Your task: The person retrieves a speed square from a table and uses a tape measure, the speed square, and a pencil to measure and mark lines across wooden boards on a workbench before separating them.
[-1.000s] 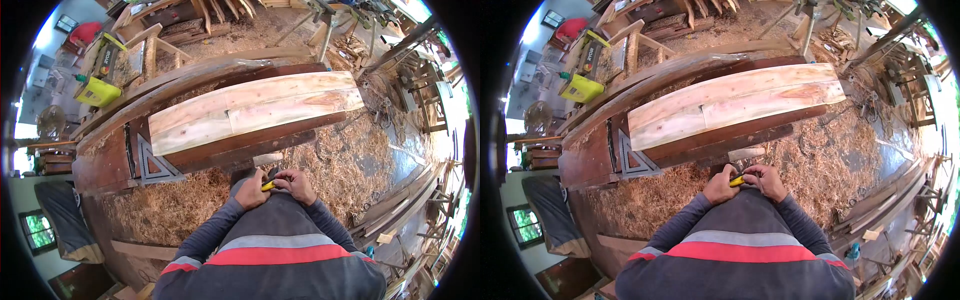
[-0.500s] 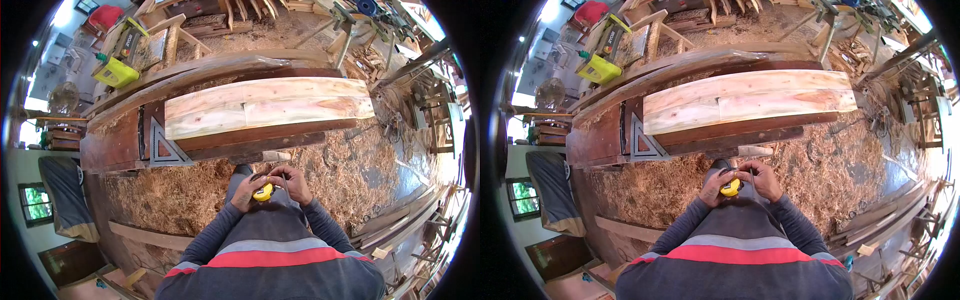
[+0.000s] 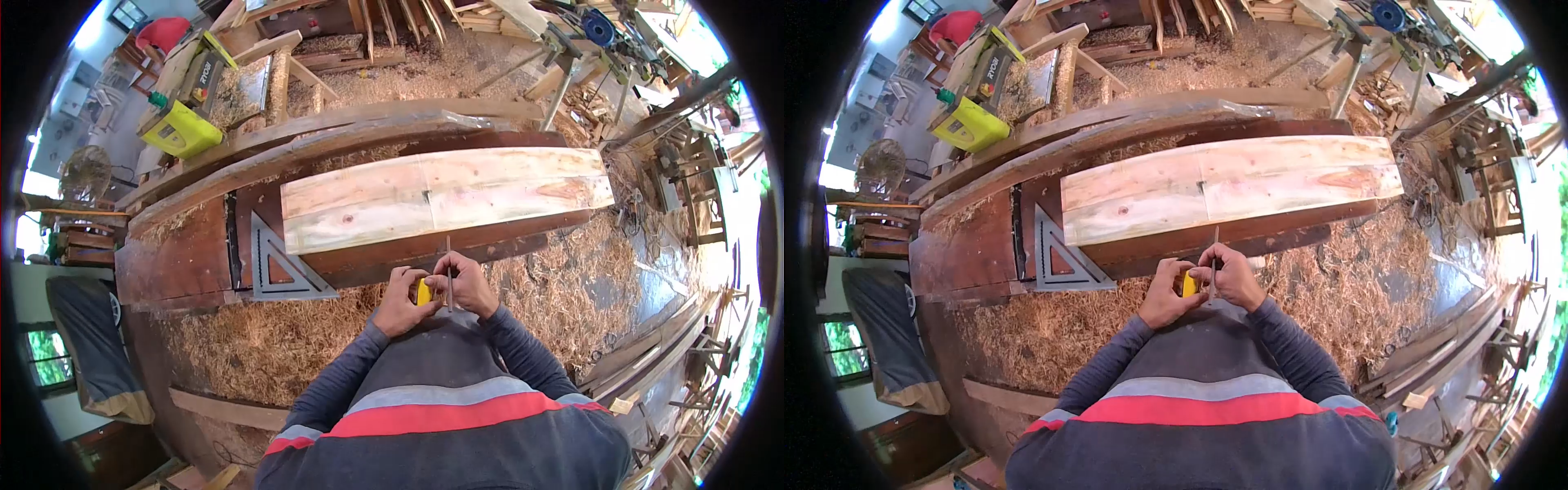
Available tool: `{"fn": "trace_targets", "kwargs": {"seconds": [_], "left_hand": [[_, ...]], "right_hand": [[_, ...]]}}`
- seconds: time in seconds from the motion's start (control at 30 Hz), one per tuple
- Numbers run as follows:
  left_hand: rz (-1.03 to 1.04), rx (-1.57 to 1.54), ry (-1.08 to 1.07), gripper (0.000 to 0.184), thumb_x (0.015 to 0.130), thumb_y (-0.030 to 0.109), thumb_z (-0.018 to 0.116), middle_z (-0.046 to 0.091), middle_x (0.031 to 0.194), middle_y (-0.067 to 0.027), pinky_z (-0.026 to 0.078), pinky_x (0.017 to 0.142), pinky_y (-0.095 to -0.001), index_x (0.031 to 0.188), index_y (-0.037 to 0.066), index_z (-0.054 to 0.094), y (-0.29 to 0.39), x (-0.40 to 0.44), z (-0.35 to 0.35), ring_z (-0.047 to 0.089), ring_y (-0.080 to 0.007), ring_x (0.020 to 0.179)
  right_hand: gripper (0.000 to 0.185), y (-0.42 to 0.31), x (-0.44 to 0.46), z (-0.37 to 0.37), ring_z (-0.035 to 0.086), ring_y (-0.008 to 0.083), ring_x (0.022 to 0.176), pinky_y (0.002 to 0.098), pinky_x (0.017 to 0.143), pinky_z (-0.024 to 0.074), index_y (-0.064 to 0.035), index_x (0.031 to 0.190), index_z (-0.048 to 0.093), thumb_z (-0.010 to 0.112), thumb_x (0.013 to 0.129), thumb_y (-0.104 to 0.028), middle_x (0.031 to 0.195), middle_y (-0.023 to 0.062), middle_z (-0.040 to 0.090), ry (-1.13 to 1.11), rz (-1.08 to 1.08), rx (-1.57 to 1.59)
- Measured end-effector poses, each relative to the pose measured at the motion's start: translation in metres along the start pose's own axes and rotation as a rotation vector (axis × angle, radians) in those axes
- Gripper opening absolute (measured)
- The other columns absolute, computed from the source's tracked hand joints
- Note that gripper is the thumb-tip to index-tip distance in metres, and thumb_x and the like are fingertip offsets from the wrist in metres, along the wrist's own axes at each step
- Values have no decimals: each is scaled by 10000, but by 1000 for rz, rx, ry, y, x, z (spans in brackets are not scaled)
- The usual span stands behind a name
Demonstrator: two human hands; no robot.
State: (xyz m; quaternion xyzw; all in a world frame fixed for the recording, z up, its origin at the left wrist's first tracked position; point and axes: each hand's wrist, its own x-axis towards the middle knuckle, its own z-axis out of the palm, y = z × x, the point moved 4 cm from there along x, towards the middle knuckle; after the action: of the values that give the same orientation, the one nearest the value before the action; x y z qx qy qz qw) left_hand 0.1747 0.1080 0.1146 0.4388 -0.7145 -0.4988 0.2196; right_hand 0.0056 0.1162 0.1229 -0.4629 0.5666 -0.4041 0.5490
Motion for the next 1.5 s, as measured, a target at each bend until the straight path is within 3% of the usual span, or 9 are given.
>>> {"fn": "trace_targets", "kwargs": {"seconds": [0.03, 0.23, 0.37, 0.47, 0.6, 0.7, 1.03, 1.27, 1.5], "left_hand": [[-60, -64, 37, 583, 667, 248, 848, 515, 1108, -128, 488, 859, -344, 1137, 28, 581, 1, 5, -13, 560, -244, 1002], [-111, 238, 147, 477, 669, 377, 773, 642, 942, -193, 497, 836, -404, 945, 3, 665, -48, 47, -132, 619, -327, 907], [-253, 230, 136, 396, 746, 343, 768, 657, 770, -133, 512, 610, -333, 881, -10, 653, -123, 74, -208, 632, -202, 638], [-425, 87, 106, 347, 764, 321, 761, 651, 727, -76, 495, 602, -305, 855, 2, 659, -138, 83, -239, 613, -149, 650], [-423, 215, 150, 362, 747, 350, 762, 647, 715, -86, 498, 626, -319, 840, 14, 664, -142, 96, -243, 610, -165, 652], [-158, 409, 225, 318, 740, 326, 757, 656, 772, -165, 509, 718, -388, 850, 35, 688, -176, 111, -232, 640, -286, 766], [-228, 470, 162, 286, 738, 291, 720, 653, 771, -164, 514, 702, -402, 866, 35, 712, -204, 132, -221, 644, -289, 729], [-289, 360, 219, 259, 742, 280, 716, 652, 759, -143, 512, 672, -382, 820, 34, 695, -202, 126, -208, 646, -272, 717], [-67, 368, 246, 194, 788, 223, 718, 640, 809, -133, 515, 702, -381, 849, 39, 713, -197, 143, -214, 643, -276, 743]], "right_hand": [[202, -8, 9, 4, 585, 64, 680, 235, 591, 495, -22, 887, 612, 785, 823, -103, 745, 11, 629, -7, -3, 25], [175, -26, 64, -28, 621, 94, 680, 238, 596, 517, -22, 886, 582, 741, 864, -91, 748, 21, 618, 31, 43, 244], [193, -21, 98, -42, 613, 105, 695, 261, 620, 529, -11, 885, 579, 751, 854, -94, 746, 28, 600, 30, -62, 240], [209, -16, 143, -28, 602, 108, 705, 264, 625, 517, 4, 910, 610, 768, 843, -117, 752, 31, 615, 50, -51, 104], [202, 39, 198, -21, 601, 115, 704, 292, 625, 490, -14, 921, 650, 775, 829, -144, 751, 22, 637, 268, -132, -292], [193, 54, 210, -22, 624, 177, 735, 322, 682, 510, -14, 904, 641, 771, 813, -124, 790, 96, 665, 336, -162, -388], [98, 101, 221, -32, 643, 118, 779, 268, 710, 553, -18, 959, 654, 691, 869, -33, 839, 42, 672, 347, -10, 29], [94, 109, 222, -40, 643, 101, 813, 259, 737, 556, -16, 972, 686, 677, 878, -22, 873, 45, 697, 309, -7, -58], [77, 110, 222, -43, 638, 99, 811, 266, 740, 544, -19, 955, 703, 668, 889, -36, 844, 29, 699, 350, -28, -41]]}}
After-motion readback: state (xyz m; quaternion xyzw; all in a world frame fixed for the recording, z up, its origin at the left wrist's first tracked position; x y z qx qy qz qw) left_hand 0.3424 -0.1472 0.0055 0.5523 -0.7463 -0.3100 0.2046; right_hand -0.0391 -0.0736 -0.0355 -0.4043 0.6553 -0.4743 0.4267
